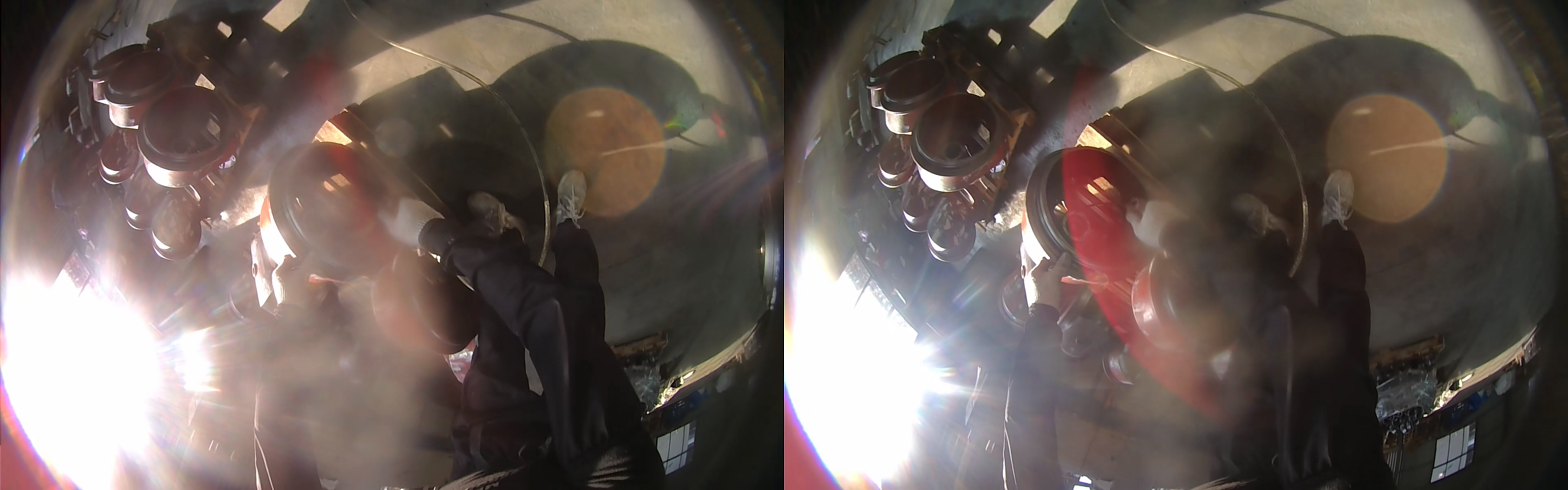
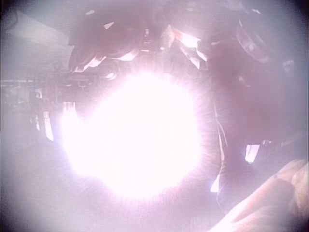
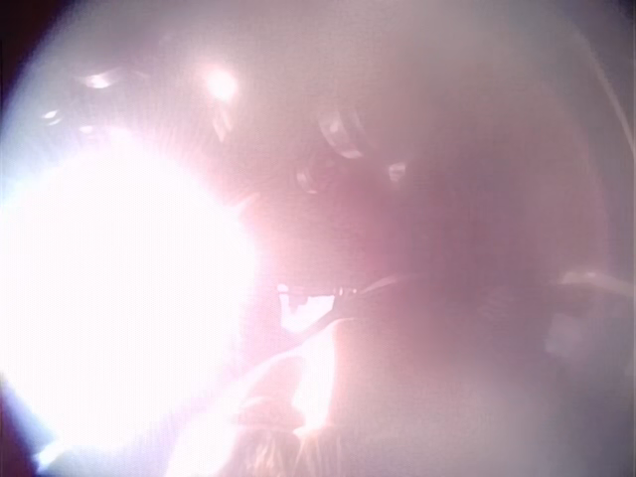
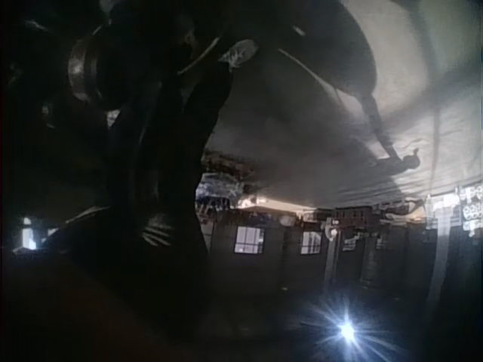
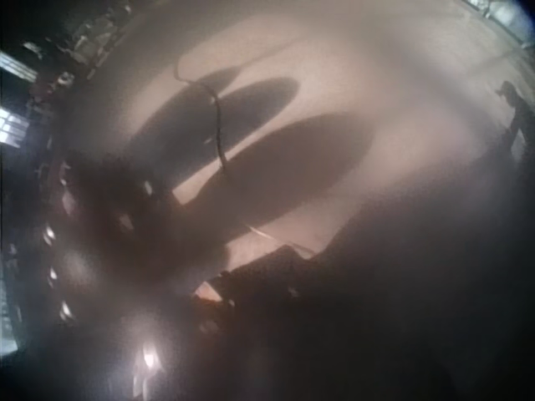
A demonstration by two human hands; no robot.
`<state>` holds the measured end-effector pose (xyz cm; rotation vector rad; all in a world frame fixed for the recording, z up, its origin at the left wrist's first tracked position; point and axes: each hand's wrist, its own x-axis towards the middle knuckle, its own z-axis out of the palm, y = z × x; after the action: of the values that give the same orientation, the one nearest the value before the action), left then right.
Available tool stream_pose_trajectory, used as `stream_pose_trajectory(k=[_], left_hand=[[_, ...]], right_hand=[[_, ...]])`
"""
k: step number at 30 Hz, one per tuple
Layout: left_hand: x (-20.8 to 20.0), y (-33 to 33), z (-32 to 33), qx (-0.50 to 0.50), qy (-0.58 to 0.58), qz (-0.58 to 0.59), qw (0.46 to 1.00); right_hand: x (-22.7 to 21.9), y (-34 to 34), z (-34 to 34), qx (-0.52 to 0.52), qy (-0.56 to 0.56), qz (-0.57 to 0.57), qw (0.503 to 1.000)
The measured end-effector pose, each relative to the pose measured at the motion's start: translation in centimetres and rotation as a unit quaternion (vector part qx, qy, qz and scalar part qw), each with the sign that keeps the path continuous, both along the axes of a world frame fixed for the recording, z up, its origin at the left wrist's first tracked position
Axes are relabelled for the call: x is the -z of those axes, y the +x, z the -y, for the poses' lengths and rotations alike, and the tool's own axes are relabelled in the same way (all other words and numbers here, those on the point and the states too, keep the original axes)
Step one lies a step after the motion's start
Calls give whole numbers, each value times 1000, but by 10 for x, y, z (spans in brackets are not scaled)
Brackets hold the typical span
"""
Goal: The person uses a wire brush to scrub the inner surfaces of several red metal parts arranged on a wooden pallet. They rotate each part by hand to access different areas and continue brushing until the end of the clip.
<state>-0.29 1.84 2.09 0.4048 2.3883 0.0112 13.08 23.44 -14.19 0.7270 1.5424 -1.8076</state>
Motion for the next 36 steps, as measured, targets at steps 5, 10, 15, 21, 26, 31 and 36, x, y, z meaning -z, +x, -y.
stream_pose_trajectory(k=[5, 10, 15, 21, 26, 31, 36], left_hand=[[0, -6, -5, 8, 33, 31, 999], [-4, 2, -8, -95, -45, 26, 994], [-7, 1, -24, -109, -55, 36, 992], [-9, 4, -28, -256, -20, 54, 965], [-15, 5, -37, -238, 5, 62, 969], [-17, 5, -35, -59, -5, 13, 998], [-6, 2, -13, -83, -23, 4, 996]], right_hand=[[-21, -4, -20, -66, -67, 20, 995], [-6, -11, -10, -96, -38, 68, 992], [-1, 5, 8, 42, 70, -67, 994], [-10, 31, -5, 15, -47, 5, 999], [-9, 27, 0, 19, 36, -64, 997], [-7, 22, -2, -61, -23, 13, 998], [5, 13, -7, -70, -73, 21, 995]])
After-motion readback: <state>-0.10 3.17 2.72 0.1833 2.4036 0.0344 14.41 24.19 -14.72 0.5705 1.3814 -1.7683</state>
